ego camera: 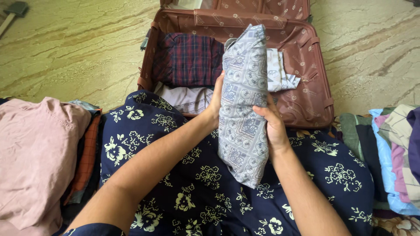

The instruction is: The person packs clothes into a suitcase, smoothing the inner lining and placing folded items inside one by one.

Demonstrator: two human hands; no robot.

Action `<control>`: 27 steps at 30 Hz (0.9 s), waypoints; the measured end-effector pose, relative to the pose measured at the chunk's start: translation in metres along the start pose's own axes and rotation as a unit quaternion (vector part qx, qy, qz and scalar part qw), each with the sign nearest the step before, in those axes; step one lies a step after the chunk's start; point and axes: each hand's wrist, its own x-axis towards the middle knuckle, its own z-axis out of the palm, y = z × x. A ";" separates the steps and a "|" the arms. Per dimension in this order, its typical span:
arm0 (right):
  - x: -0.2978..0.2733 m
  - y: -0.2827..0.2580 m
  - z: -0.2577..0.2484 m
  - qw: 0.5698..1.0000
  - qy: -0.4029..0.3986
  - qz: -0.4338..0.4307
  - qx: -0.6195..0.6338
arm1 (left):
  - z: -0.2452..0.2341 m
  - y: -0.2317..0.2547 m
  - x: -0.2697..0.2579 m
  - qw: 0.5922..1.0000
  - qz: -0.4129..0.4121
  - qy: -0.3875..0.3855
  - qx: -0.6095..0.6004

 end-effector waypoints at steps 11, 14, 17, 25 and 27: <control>0.002 0.005 -0.021 0.977 -0.042 0.129 0.167 | 0.031 0.017 -0.018 0.998 -0.053 0.002 0.038; 0.004 0.005 -0.025 0.975 -0.030 0.125 0.179 | 0.031 0.014 -0.019 0.998 -0.028 0.008 0.048; 0.005 0.009 -0.023 0.980 -0.034 0.104 0.168 | 0.027 0.014 -0.016 0.999 -0.017 0.005 0.034; 0.020 0.003 -0.016 0.991 -0.065 0.071 0.092 | 0.026 0.025 -0.019 0.995 0.011 0.087 0.057; 0.022 -0.001 -0.014 1.000 -0.018 -0.012 -0.020 | 0.025 0.031 -0.018 0.991 0.028 0.112 0.066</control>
